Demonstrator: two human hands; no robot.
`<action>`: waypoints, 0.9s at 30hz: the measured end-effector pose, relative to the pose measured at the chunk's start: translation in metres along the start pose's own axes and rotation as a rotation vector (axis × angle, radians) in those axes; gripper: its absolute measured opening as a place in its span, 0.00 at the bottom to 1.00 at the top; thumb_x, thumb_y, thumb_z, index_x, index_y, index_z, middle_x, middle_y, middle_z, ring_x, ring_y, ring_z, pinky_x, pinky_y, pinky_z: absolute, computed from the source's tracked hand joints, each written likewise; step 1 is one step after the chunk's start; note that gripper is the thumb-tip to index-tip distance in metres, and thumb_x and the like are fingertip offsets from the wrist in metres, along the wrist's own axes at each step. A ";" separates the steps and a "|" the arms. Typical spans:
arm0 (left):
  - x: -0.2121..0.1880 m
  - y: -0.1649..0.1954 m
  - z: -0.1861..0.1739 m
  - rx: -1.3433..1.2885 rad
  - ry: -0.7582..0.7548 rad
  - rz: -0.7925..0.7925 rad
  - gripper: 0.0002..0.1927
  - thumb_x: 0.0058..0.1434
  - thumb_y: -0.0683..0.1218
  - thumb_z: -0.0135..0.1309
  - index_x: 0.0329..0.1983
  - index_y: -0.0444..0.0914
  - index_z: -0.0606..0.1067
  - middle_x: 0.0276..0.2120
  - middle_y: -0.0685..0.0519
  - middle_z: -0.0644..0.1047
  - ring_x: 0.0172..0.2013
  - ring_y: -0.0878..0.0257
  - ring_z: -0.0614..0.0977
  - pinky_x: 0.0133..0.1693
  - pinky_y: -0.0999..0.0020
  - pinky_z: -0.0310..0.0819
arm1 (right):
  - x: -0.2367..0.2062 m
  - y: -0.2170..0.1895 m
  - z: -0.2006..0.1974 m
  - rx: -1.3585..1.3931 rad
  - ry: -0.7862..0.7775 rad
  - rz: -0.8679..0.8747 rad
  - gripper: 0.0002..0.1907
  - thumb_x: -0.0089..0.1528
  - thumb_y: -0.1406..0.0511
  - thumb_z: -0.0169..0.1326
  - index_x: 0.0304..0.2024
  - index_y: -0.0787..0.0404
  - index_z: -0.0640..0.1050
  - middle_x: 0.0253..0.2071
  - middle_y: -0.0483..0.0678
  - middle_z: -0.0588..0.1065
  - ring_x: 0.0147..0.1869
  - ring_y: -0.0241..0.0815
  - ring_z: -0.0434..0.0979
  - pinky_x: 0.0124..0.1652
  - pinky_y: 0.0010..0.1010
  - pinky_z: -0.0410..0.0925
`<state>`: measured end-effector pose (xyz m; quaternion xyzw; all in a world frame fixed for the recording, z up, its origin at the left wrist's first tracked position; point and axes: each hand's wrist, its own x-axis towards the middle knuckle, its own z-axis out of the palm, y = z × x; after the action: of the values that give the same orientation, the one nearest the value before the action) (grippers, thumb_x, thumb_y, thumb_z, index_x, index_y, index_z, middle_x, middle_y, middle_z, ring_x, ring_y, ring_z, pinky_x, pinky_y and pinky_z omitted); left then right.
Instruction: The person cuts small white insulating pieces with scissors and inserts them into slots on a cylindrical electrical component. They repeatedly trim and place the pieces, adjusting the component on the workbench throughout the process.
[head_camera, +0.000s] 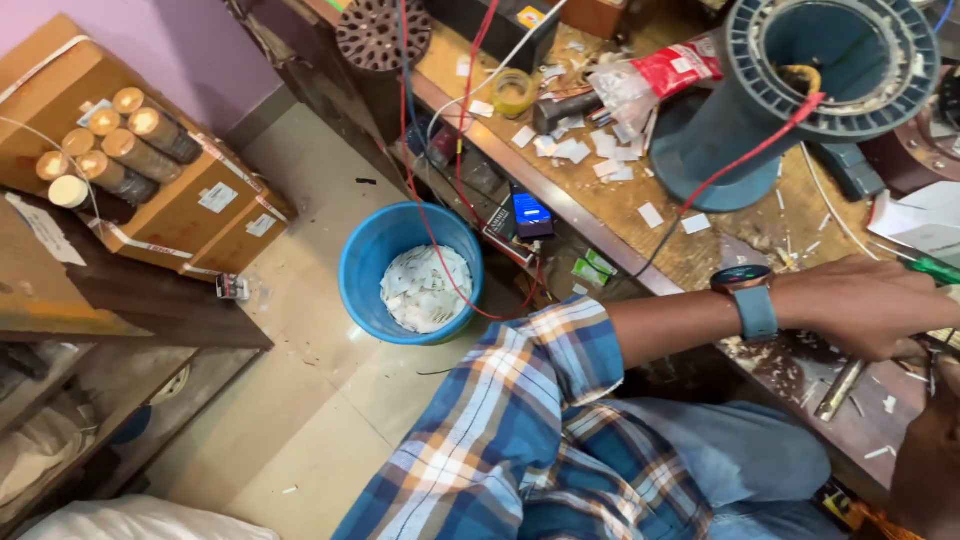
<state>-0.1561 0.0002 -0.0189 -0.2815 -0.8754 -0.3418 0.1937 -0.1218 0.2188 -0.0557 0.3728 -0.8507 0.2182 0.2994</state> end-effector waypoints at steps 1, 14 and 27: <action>-0.003 0.002 -0.004 0.002 -0.025 -0.018 0.28 0.58 0.61 0.60 0.59 0.53 0.68 0.44 0.54 0.78 0.50 0.50 0.81 0.50 0.51 0.76 | -0.005 -0.002 0.005 0.042 0.009 0.023 0.06 0.79 0.76 0.47 0.53 0.69 0.76 0.47 0.57 0.77 0.48 0.47 0.78 0.49 0.34 0.71; -0.034 0.017 -0.014 -0.096 0.121 -0.091 0.27 0.58 0.55 0.59 0.62 0.56 0.68 0.43 0.51 0.79 0.47 0.49 0.83 0.47 0.52 0.78 | -0.022 -0.002 0.025 -0.180 0.049 -0.020 0.03 0.81 0.78 0.52 0.53 0.76 0.77 0.43 0.63 0.78 0.46 0.53 0.80 0.46 0.37 0.74; -0.014 0.034 -0.019 0.059 0.153 -0.087 0.12 0.57 0.48 0.55 0.45 0.48 0.72 0.39 0.51 0.79 0.42 0.47 0.82 0.42 0.46 0.75 | 0.006 -0.017 -0.010 -0.347 -0.050 -0.217 0.07 0.74 0.79 0.51 0.54 0.72 0.75 0.43 0.58 0.78 0.44 0.47 0.81 0.44 0.28 0.73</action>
<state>-0.1211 0.0022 0.0034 -0.2107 -0.8792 -0.3443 0.2530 -0.1091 0.2111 -0.0419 0.4105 -0.8375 0.0254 0.3598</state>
